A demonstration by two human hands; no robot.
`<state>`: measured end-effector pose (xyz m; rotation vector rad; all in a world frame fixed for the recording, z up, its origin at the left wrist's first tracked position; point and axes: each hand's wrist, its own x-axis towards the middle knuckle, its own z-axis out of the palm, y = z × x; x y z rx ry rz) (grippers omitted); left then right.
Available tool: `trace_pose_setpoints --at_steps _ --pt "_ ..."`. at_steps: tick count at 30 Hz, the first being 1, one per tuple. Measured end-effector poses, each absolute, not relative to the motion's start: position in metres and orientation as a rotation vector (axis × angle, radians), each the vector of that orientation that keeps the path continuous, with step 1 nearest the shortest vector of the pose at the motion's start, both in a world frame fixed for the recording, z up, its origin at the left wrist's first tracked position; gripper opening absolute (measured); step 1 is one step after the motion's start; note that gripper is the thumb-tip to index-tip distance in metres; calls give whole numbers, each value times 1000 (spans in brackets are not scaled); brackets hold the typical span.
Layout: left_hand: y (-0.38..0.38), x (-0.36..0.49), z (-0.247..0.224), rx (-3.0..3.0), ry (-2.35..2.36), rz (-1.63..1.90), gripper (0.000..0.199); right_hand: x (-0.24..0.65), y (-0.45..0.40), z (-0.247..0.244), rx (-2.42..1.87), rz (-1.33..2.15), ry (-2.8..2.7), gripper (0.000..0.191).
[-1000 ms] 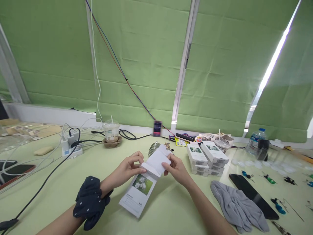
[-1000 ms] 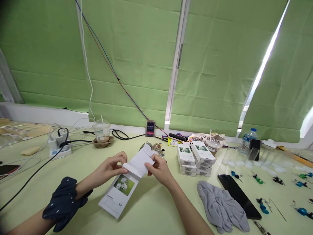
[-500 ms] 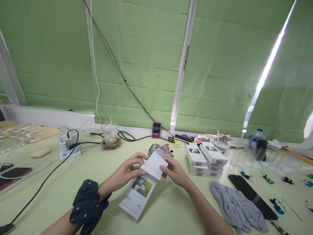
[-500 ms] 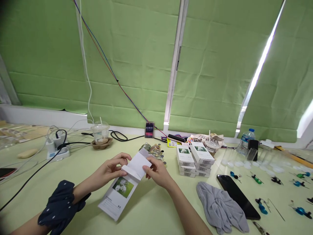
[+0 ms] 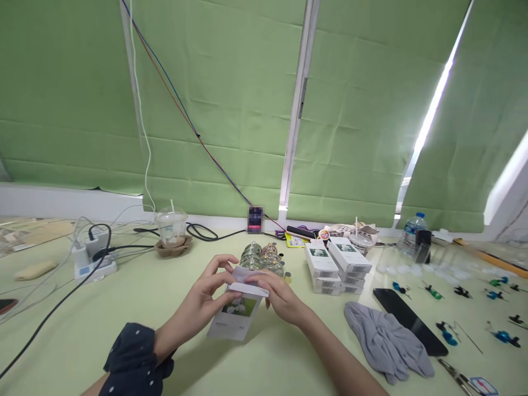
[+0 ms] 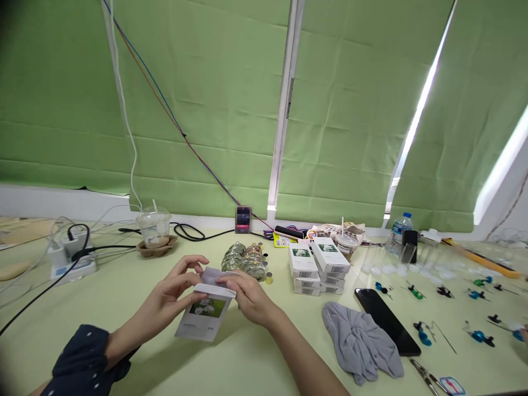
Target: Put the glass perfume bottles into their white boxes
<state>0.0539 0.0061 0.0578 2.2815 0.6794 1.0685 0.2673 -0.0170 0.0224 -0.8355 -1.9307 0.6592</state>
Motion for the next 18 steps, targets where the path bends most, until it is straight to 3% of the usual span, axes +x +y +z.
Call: trace_pose_setpoints --at_steps 14,18 --pt "17 50 49 2505 773 999 19 275 -5 13 -747 636 -1878 63" --pt "26 45 46 2552 773 989 14 270 -7 13 -747 581 -1942 48"
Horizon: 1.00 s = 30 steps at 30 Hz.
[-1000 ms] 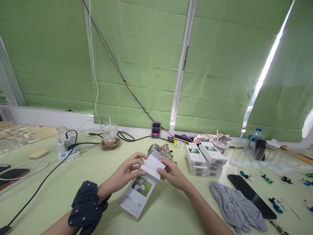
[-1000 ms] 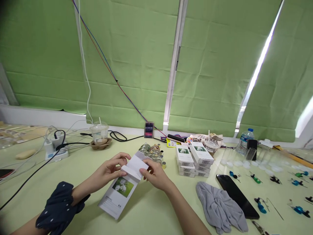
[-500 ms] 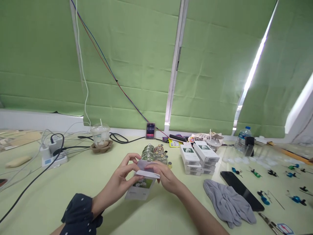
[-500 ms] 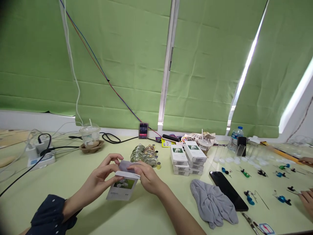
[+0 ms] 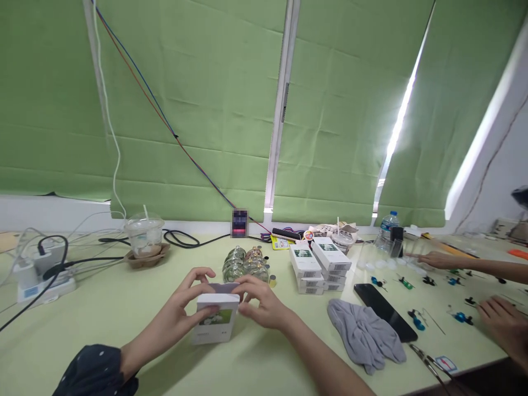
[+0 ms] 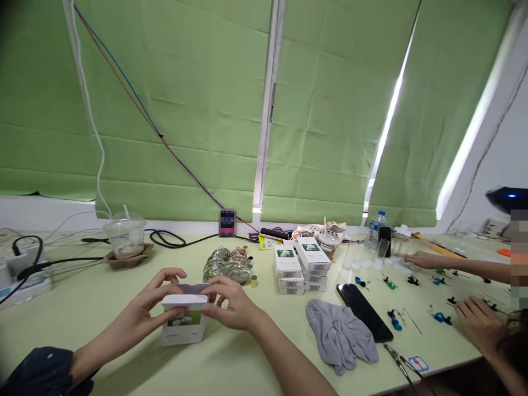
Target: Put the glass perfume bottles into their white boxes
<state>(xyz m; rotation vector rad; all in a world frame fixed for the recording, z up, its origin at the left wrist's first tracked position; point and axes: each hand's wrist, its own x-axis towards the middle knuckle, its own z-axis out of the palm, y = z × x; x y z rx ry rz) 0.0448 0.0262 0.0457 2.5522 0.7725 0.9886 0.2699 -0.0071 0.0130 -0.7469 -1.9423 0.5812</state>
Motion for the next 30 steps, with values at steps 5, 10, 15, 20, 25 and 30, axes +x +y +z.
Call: trace_pose_setpoints --at_steps 5,10,15,20,25,30 --pt "32 40 47 2597 723 947 16 261 -8 10 -703 583 -1955 40" --pt "28 42 52 2567 692 930 16 259 -5 5 -765 548 -1963 32" --pt "25 46 52 2490 691 1005 18 256 -4 5 -775 504 -1978 25" --pt "31 45 49 2435 686 945 22 253 -3 5 -798 473 -1975 18" --pt "32 44 50 2399 697 942 21 249 -1 -3 -808 436 -1944 19" --pt "32 42 51 2394 681 915 23 243 0 -10 -824 350 -1887 18"
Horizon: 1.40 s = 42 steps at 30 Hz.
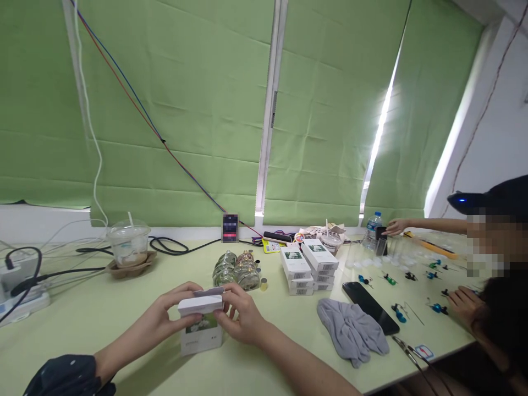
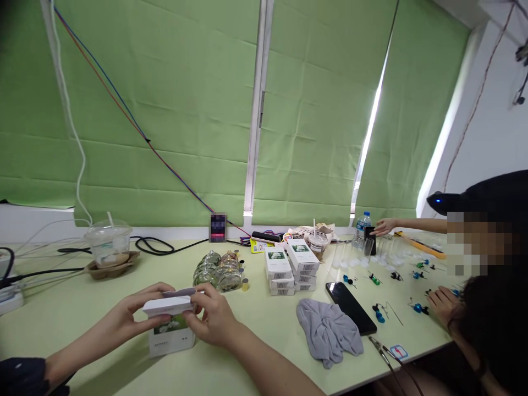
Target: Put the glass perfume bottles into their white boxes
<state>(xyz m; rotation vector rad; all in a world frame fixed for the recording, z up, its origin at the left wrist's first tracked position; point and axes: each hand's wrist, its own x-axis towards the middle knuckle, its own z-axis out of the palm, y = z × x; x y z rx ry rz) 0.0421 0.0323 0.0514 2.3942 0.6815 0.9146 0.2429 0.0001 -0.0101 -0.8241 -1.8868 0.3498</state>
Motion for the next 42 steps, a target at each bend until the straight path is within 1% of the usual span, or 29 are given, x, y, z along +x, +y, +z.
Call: trace_pose_setpoints --at_steps 4,7,9,11,13,15,17,20,24,26,29,32,35,37,39,42 --pt "33 41 55 2437 659 868 23 239 1 -15 -815 314 -1848 17" --pt "33 39 59 2481 670 807 21 238 0 -20 -816 310 -1842 22" --pt "34 37 60 2502 685 788 20 238 -1 -25 -811 338 -1823 34" --pt "37 34 57 2505 700 809 21 238 -3 -32 -820 412 -1747 52" --pt "40 31 51 2470 702 830 27 238 -7 -38 -871 530 -1631 70" --pt "42 30 44 2395 695 817 33 237 -11 -44 -957 663 -1514 80" --pt "43 30 38 2318 686 789 36 237 -15 -48 -1043 788 -1433 85" --pt "41 30 35 2253 672 767 35 236 -20 -52 -1128 906 -1393 83" --pt "37 31 38 2204 666 778 32 233 -23 -55 -1163 915 -1447 71" --pt "35 32 41 2185 671 789 33 233 -24 -55 -1124 914 -1471 64" --pt "33 34 42 2156 682 805 36 233 -24 -54 -974 1005 -1455 54" --pt "34 36 38 2131 673 834 40 234 -25 -51 -846 1134 -1357 57" --pt "35 37 35 2163 685 936 49 238 -31 -47 -830 1191 -1231 59" --pt "33 37 36 2196 744 1006 51 246 -37 -42 -851 1159 -1183 57" --pt "32 36 37 2219 802 1045 49 258 -45 -32 -875 1085 -1151 54" --pt "32 37 36 2269 826 1051 48 288 -55 -11 -916 908 -1030 56"
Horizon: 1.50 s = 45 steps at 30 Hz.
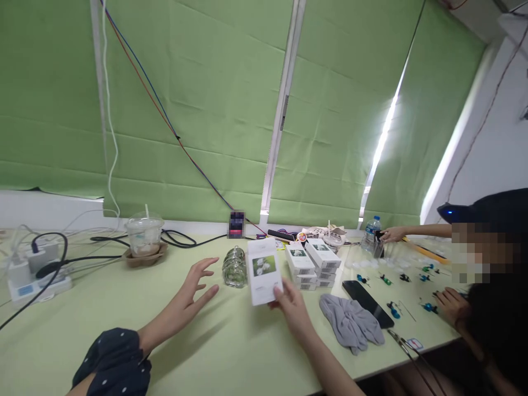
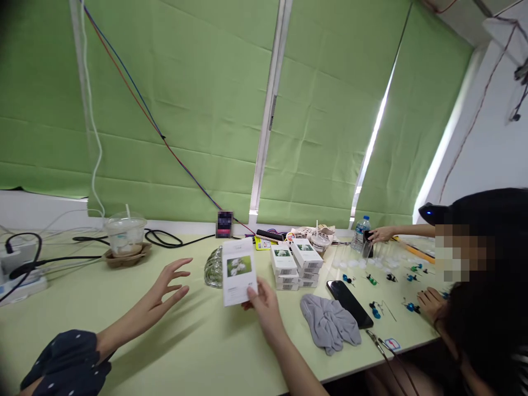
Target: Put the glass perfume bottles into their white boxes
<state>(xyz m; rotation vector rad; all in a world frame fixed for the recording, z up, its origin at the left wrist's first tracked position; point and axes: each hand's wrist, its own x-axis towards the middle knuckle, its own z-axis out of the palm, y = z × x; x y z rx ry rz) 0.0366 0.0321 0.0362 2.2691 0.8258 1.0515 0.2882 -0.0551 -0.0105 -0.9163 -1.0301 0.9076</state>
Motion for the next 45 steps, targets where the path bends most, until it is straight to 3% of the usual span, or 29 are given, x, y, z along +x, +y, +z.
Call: trace_pose_setpoints --at_steps 5,9,14,23,32,36,39,41,45 --pt "45 38 16 2429 792 911 52 352 -52 28 -1011 540 -729 62" --pt "56 37 -6 2549 758 752 49 381 -39 40 -1048 524 -591 58" --pt "55 36 -16 2554 809 569 45 386 -28 33 -1099 528 -474 53" --pt "55 37 -19 2561 788 513 43 391 -22 13 -1133 516 -418 58" --pt "59 33 -27 2593 779 455 42 388 -34 -5 -1234 484 -381 51" --pt "60 32 -32 2617 816 446 45 366 -45 -3 -1513 -43 -724 46" --pt "61 33 -38 2651 822 444 45 351 -41 8 -1585 -494 -1230 26" --pt "60 33 -41 2666 819 465 44 348 -31 15 -1628 -663 -1526 16" --pt "58 34 -37 2657 820 451 46 361 -9 13 -1830 -837 -1825 19"
